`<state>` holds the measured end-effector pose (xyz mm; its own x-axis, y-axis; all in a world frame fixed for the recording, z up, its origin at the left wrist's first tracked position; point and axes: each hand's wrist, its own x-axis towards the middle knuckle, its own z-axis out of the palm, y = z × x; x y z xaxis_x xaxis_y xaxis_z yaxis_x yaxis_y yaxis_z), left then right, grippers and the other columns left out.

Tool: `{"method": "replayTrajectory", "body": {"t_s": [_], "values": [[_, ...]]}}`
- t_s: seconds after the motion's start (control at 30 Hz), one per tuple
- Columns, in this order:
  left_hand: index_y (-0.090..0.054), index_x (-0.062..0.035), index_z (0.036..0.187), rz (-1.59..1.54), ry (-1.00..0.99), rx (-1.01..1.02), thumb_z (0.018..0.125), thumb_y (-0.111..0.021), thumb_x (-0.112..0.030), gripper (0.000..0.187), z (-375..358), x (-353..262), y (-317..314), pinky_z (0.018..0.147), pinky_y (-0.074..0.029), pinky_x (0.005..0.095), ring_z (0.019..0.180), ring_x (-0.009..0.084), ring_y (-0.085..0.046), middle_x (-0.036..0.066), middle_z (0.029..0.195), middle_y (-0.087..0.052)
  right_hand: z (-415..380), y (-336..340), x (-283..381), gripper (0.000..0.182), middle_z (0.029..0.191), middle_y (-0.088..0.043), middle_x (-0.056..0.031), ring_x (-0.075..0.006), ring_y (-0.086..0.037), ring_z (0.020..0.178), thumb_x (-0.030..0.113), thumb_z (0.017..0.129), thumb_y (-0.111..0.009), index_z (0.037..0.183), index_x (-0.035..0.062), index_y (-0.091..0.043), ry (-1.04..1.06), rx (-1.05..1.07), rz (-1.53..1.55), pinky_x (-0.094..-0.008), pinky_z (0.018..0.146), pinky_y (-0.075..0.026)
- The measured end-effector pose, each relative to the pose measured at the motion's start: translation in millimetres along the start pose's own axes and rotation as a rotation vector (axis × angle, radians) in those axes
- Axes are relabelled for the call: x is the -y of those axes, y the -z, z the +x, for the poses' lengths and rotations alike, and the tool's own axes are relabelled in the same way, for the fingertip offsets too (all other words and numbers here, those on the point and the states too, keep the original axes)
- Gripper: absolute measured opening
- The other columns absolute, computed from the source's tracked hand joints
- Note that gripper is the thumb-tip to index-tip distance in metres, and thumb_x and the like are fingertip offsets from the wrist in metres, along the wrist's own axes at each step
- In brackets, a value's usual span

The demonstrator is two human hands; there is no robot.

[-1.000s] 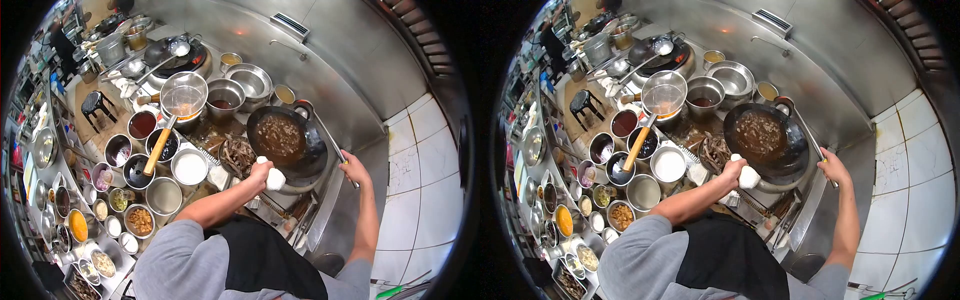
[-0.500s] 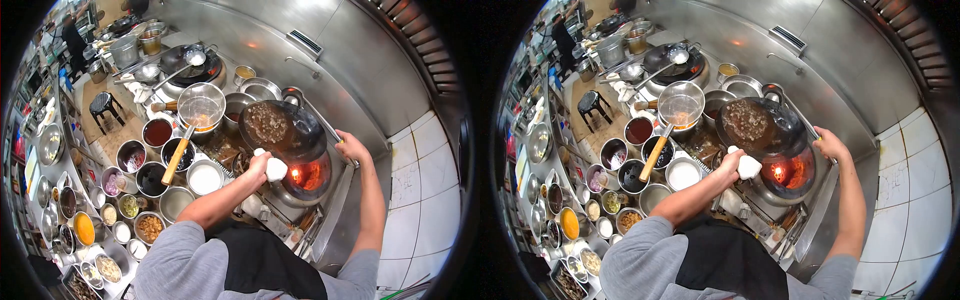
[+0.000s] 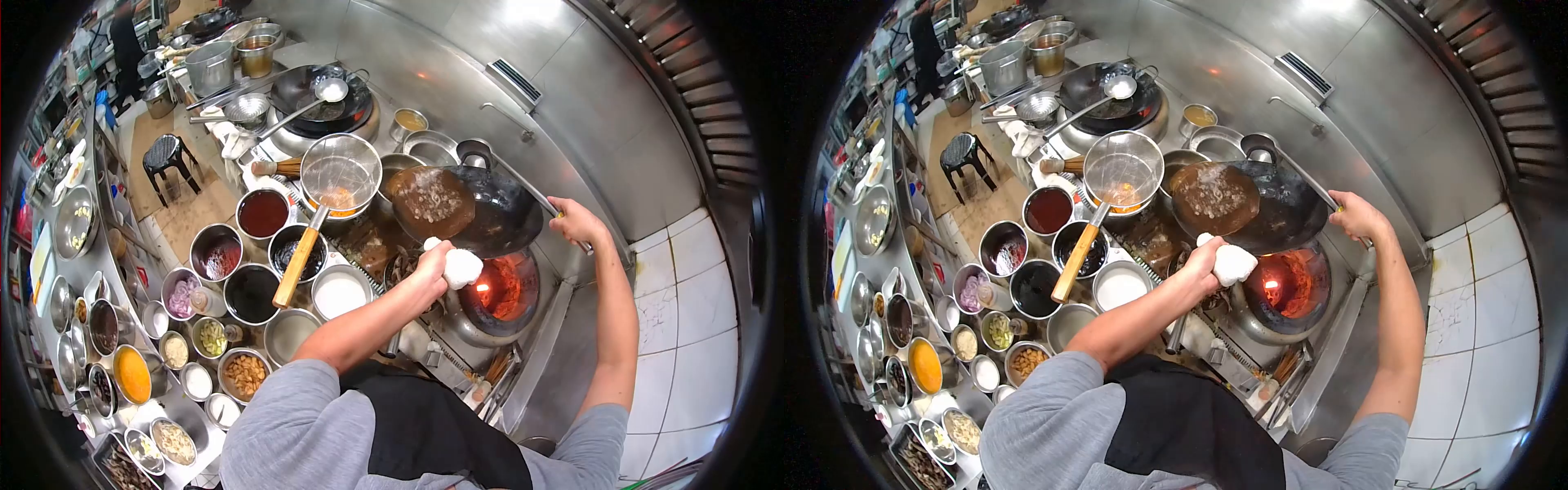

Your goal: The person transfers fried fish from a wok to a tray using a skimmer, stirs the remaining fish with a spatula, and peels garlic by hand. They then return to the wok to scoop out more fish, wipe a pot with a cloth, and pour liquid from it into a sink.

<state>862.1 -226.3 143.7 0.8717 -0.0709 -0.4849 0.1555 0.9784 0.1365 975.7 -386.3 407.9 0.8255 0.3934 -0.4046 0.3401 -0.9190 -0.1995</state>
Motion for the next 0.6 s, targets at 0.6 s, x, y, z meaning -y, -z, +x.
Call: {"method": "replayTrajectory", "body": {"t_s": [0.6], "values": [[-0.052,-0.0039,0.092,-0.167,0.061,0.065,0.085,-0.044,-0.017,0.018,5,-30,-30,0.063,-0.055,0.0417,0.074,0.0273,-0.064,0.011,0.084,-0.062,48,43,66,0.061,0.058,-0.053,-0.0099,-0.0174,-0.051,0.043,0.003,0.078,-0.057,0.136,0.0030,-0.040,0.038,0.000,-0.327,-0.0338,0.040,-0.042]]}}
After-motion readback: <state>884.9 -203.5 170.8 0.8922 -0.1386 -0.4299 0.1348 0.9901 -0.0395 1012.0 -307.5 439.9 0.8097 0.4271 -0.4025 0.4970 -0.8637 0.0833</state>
